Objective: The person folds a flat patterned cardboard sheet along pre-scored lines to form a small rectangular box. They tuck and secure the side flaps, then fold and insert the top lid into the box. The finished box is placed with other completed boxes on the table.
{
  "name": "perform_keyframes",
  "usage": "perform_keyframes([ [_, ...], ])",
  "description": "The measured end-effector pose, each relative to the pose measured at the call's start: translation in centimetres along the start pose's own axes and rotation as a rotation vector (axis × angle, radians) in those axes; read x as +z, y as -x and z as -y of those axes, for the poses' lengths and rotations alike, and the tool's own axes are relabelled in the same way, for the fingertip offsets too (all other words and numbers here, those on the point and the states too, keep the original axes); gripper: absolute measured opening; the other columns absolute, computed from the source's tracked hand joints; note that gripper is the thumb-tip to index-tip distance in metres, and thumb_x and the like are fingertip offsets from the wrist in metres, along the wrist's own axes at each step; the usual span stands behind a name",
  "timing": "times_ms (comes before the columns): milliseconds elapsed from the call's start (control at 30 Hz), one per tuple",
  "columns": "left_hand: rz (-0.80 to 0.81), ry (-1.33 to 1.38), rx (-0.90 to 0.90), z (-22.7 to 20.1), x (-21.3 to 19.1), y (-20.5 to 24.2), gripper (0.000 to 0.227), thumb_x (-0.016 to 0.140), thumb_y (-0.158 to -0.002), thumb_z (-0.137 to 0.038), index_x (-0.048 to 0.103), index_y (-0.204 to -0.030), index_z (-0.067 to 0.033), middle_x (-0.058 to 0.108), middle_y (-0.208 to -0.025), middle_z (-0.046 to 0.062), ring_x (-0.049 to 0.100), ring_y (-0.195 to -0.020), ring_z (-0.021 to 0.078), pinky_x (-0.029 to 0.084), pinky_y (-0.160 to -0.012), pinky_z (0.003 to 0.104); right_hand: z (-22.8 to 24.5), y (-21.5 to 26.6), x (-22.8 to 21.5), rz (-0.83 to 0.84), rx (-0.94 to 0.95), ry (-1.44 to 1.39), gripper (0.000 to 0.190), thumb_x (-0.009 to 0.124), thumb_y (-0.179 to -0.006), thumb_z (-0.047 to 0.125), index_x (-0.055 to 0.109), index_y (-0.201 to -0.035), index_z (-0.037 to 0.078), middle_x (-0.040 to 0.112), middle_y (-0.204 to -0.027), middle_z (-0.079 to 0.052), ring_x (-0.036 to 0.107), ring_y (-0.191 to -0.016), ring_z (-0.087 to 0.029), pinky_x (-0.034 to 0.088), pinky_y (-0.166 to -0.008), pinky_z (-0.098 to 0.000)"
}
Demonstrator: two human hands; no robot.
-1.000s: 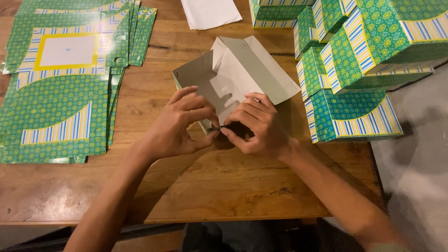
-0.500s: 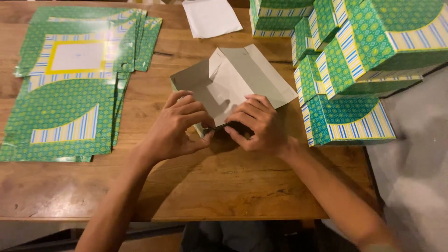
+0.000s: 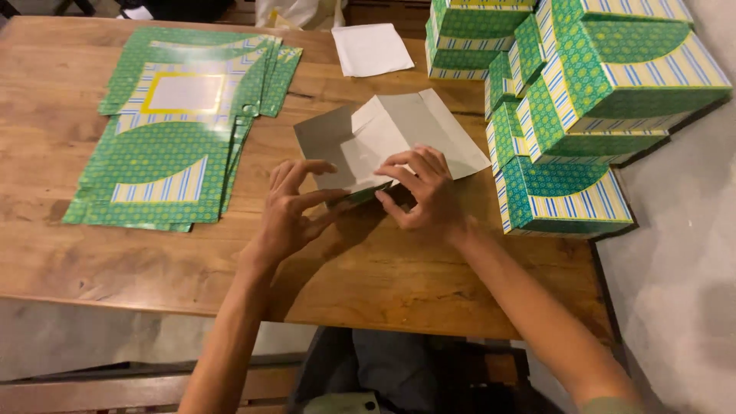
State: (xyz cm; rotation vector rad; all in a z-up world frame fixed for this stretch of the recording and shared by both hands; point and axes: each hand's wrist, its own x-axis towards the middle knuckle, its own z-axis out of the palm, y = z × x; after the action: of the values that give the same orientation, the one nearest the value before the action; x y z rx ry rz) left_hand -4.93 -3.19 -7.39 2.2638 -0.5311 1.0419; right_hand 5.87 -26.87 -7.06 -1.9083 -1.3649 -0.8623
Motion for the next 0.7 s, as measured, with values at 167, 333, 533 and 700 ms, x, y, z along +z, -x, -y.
perform_keyframes([
  [167, -0.072, -0.07, -0.003, -1.2, -0.7, 1.6, 0.014, 0.079, -0.083, -0.017, 0.081, -0.097, -0.0198, 0.064, -0.107, 0.005, 0.06, -0.099, 0.0271, 0.043, -0.101, 0.045, -0.8, 0.5, -0.3, 0.016, 0.044, -0.069, 0.015, 0.08, -0.086, 0.021, 0.074, -0.1, 0.018, 0.067, -0.087, 0.003, 0.066, -0.083, -0.019, 0.044, -0.105, -0.0453],
  [333, -0.18, -0.194, 0.08, -1.5, -0.7, 1.9, 0.019, 0.081, -0.083, -0.007, 0.083, -0.098, -0.0187, 0.068, -0.104, 0.005, 0.059, -0.099, 0.0273, 0.041, -0.105, 0.047, -0.2, 0.4, -1.3, 0.043, 0.077, -0.174, 0.007, 0.078, -0.087, 0.011, 0.073, -0.09, 0.015, 0.062, -0.06, 0.004, 0.065, -0.058, -0.016, 0.052, -0.09, -0.0363],
  [533, -0.192, -0.197, 0.091, -0.6, 0.1, 2.3, 0.019, 0.08, -0.084, -0.008, 0.082, -0.098, -0.0214, 0.069, -0.102, 0.002, 0.062, -0.092, 0.024, 0.046, -0.094, 0.042, 0.1, 0.2, -0.7, 0.182, 0.101, -0.184, 0.039, 0.077, -0.087, 0.028, 0.07, -0.123, 0.018, 0.07, -0.108, -0.001, 0.069, -0.099, -0.024, 0.052, -0.091, -0.041],
  [700, -0.215, -0.286, 0.069, -1.2, -0.2, 2.1, 0.02, 0.081, -0.085, -0.009, 0.082, -0.099, -0.0227, 0.069, -0.105, 0.003, 0.063, -0.094, 0.023, 0.048, -0.093, 0.042, -0.4, 2.6, 1.6, 0.339, 0.136, -0.136, 0.043, 0.074, -0.086, 0.026, 0.069, -0.125, 0.011, 0.071, -0.121, -0.013, 0.068, -0.115, -0.032, 0.047, -0.105, -0.049],
])
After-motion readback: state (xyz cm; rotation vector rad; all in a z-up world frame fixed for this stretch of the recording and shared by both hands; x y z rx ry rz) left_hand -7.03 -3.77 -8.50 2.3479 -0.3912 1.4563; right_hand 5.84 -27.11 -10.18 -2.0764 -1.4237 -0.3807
